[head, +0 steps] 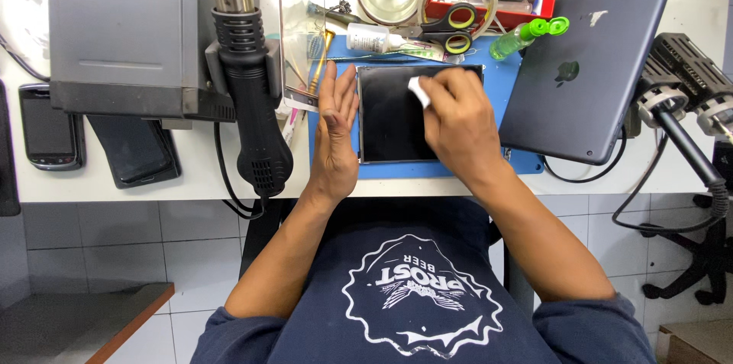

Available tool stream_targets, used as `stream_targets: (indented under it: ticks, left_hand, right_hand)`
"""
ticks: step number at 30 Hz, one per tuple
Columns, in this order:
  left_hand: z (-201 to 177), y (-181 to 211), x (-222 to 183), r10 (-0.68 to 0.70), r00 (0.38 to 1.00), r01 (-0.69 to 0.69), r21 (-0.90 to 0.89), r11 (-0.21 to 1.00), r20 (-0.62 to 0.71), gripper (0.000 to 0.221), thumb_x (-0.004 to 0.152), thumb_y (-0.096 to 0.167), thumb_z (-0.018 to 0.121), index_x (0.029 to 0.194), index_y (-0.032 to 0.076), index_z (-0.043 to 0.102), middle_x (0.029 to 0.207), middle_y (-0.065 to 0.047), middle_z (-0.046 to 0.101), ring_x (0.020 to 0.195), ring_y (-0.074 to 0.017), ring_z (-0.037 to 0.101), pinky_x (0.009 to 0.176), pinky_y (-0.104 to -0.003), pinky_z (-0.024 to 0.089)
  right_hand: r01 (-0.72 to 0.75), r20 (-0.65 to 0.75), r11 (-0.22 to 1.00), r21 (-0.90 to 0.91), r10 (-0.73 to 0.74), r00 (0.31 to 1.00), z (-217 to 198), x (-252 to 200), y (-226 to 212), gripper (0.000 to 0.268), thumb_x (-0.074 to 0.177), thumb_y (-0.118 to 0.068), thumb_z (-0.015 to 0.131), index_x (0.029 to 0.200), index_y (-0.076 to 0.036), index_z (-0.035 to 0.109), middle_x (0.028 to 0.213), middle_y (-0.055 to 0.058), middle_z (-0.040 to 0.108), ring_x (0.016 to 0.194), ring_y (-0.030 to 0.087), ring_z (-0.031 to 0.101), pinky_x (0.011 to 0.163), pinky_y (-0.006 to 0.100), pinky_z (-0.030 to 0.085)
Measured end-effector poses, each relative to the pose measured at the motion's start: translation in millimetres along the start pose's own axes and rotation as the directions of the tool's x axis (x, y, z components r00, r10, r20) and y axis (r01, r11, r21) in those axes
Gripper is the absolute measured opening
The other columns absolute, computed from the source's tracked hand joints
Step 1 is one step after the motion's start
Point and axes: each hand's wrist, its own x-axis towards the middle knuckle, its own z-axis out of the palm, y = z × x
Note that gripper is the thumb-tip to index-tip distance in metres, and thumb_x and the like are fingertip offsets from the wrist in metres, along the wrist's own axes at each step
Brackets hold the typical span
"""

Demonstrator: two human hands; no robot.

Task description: The person cleans a tablet screen using a spray bottle and a white cloth. They spray the screen, wipe it thoroughly, and then clean the back of the tablet. The person also wipes the edges and corners of the device.

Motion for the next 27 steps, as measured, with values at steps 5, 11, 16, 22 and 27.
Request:
stream_targets:
  ticks: [5, 11, 16, 22, 27]
  left_hand:
    - [2, -1, 0, -0.003, 1.0, 0.003, 0.024, 1.0, -0.009, 0.089, 0.104, 0.067, 0.024, 0.164, 0.005, 0.003, 0.167, -0.024, 0.02, 0.156, -0.0433, 0.016, 0.128, -0.053, 0.017]
    - [0, 1, 1, 0.009, 1.0, -0.009, 0.047, 0.999, 0.003, 0.086, 0.105, 0.064, 0.023, 0.163, 0.004, 0.003, 0.167, -0.024, 0.019, 0.156, -0.0436, 0.016, 0.128, -0.053, 0.017]
    - [3, 2, 3, 0.003, 1.0, -0.004, 0.076, 0.997, 0.017, 0.086, 0.105, 0.064, 0.023, 0.163, 0.003, 0.003, 0.167, -0.025, 0.019, 0.155, -0.0439, 0.017, 0.128, -0.053, 0.018]
    - [3, 2, 1, 0.004, 1.0, -0.005, 0.067, 0.998, 0.022, 0.086, 0.105, 0.063, 0.024, 0.163, 0.002, 0.003, 0.166, -0.026, 0.02, 0.155, -0.0444, 0.016, 0.128, -0.053, 0.017]
    - [2, 3, 2, 0.011, 0.999, -0.015, 0.101, 0.995, 0.035, 0.085, 0.106, 0.062, 0.023, 0.162, 0.001, 0.005, 0.166, -0.027, 0.02, 0.155, -0.0446, 0.018, 0.128, -0.053, 0.019]
  right_hand:
    - [0.099, 0.072, 0.995, -0.011, -0.098, 0.993, 13, -14, -34, 0.013, 0.085, 0.003, 0.059, 0.093, -0.001, 0.068, 0.094, 0.014, 0.058, 0.085, 0.036, 0.056, 0.076, 0.045, 0.049]
    - [0.004, -0.029, 0.987, -0.16, -0.009, 1.0, -4, -17, 9, 0.027, 0.084, 0.004, 0.064, 0.109, 0.0, 0.072, 0.104, 0.015, 0.061, 0.096, 0.034, 0.06, 0.086, 0.042, 0.052]
    - [-0.024, -0.083, 0.974, -0.226, 0.005, 0.997, 9, -15, -25, 0.023, 0.083, 0.003, 0.063, 0.104, 0.0, 0.072, 0.099, 0.014, 0.058, 0.091, 0.033, 0.057, 0.081, 0.041, 0.048]
    - [0.029, 0.023, 0.995, 0.097, -0.031, 0.999, -2, -26, -20, 0.023, 0.083, 0.002, 0.062, 0.104, -0.002, 0.071, 0.101, 0.014, 0.061, 0.096, 0.037, 0.061, 0.086, 0.044, 0.051]
    - [-0.082, -0.167, 0.946, -0.313, 0.03, 0.986, -9, -14, -29, 0.026, 0.085, 0.005, 0.065, 0.11, 0.001, 0.073, 0.1, 0.014, 0.06, 0.091, 0.032, 0.06, 0.08, 0.041, 0.051]
